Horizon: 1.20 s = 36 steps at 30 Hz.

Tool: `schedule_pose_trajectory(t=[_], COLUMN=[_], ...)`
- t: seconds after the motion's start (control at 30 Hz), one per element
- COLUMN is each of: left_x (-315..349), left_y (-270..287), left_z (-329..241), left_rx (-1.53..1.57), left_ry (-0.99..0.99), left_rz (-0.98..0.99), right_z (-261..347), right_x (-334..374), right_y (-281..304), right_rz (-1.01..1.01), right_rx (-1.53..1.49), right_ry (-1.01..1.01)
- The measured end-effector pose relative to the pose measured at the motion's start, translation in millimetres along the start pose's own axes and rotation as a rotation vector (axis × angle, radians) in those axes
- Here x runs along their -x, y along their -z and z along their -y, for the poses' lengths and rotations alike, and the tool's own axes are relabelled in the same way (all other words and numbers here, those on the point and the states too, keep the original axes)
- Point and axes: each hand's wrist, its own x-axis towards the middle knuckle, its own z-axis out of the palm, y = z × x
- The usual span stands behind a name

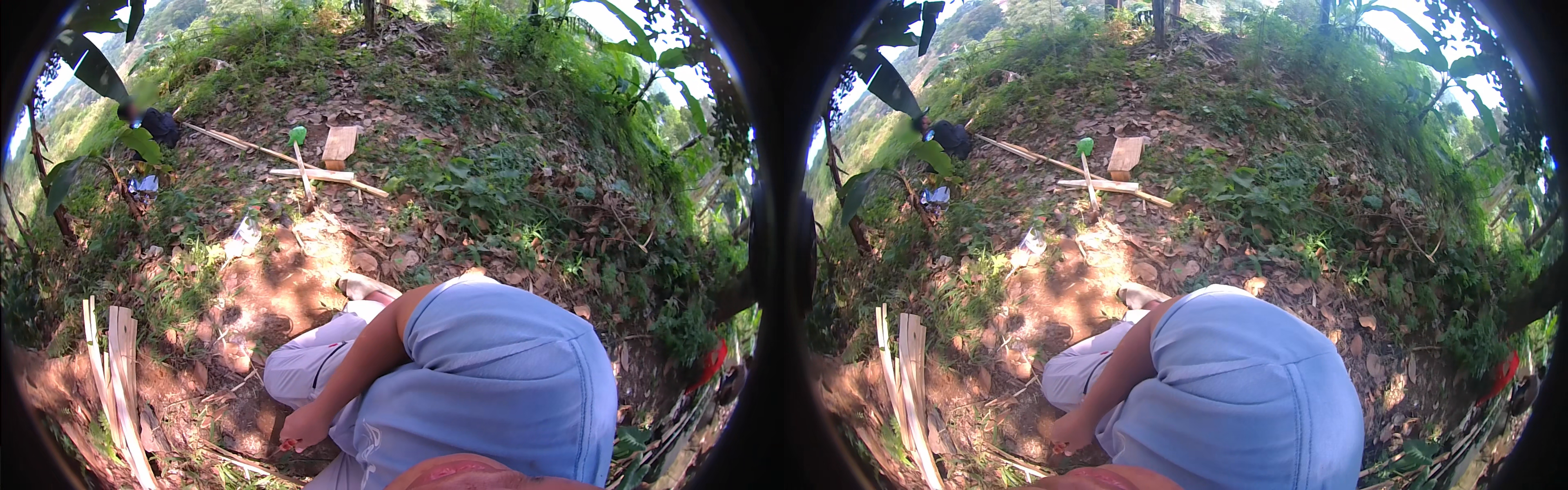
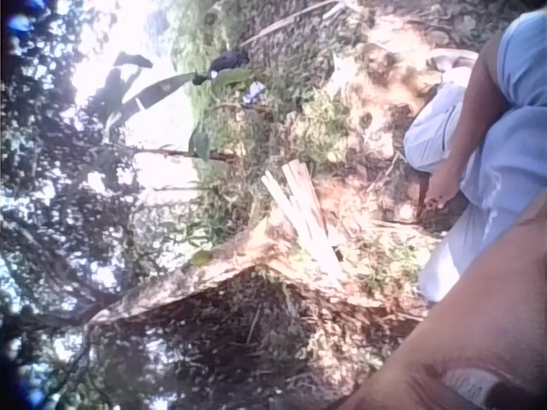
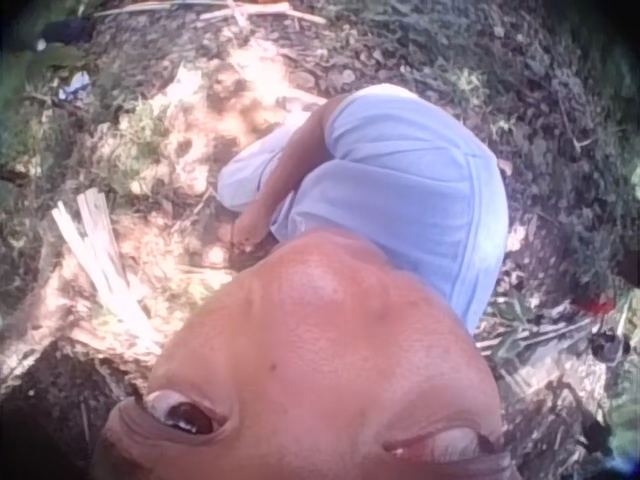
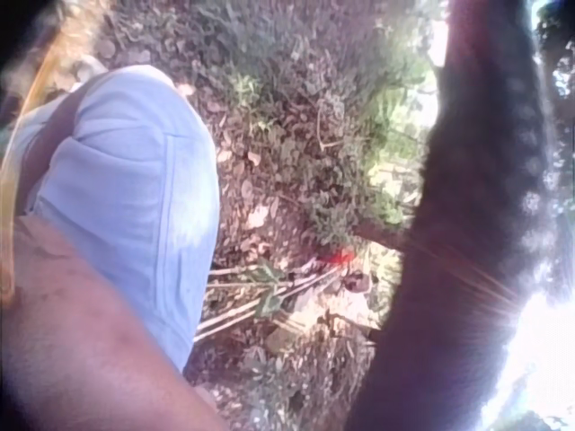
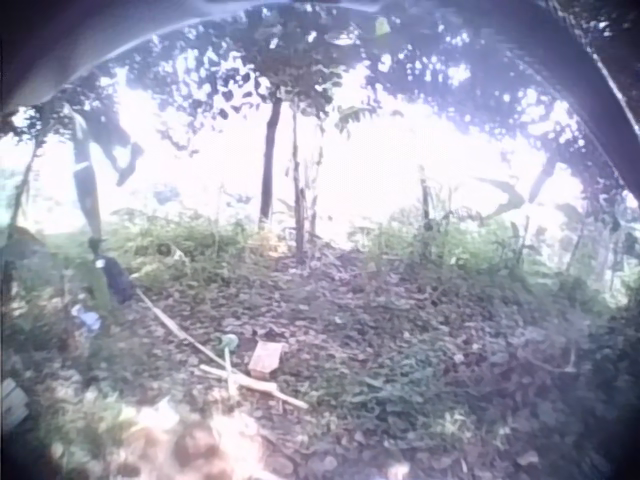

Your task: The person sits on the ground and uses a red-handled machete to split long bamboo poles into thin strips. They repeatedly strike the bamboo against a rock to separate the layers and then use the machete to further refine the strips.

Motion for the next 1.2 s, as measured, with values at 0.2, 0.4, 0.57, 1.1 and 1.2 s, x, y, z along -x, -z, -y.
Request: schedule_pose_trajectory(t=[0.2, 0.4, 0.57, 1.1, 1.2], left_x=[14.3, 129.1, 191.8, 151.5, 132.5], left_y=[29.0, 50.1, 51.6, 39.3, 36.0], left_z=[55.7, 218.4, 230.7, 166.1, 176.9], left_rx=[0.137, 0.360, 0.442, 0.128, 0.046], left_ry=[0.047, 0.140, 0.041, 0.161, 0.140], left_rz=[-0.060, -0.214, -0.399, -0.770, -0.936], right_z=[17.0, 94.9, 117.0, 40.4, 33.9], right_x=[9.4, 64.6, 53.4, -229.2, -235.1], right_y=[14.1, 121.3, 142.2, -151.2, -182.1], right_rz=[-0.123, -0.140, -0.132, 0.191, 0.219], right_rx=[-0.240, -0.396, -0.376, -0.131, -0.195], right_ry=[-0.034, -0.230, -0.295, 0.157, 0.023])
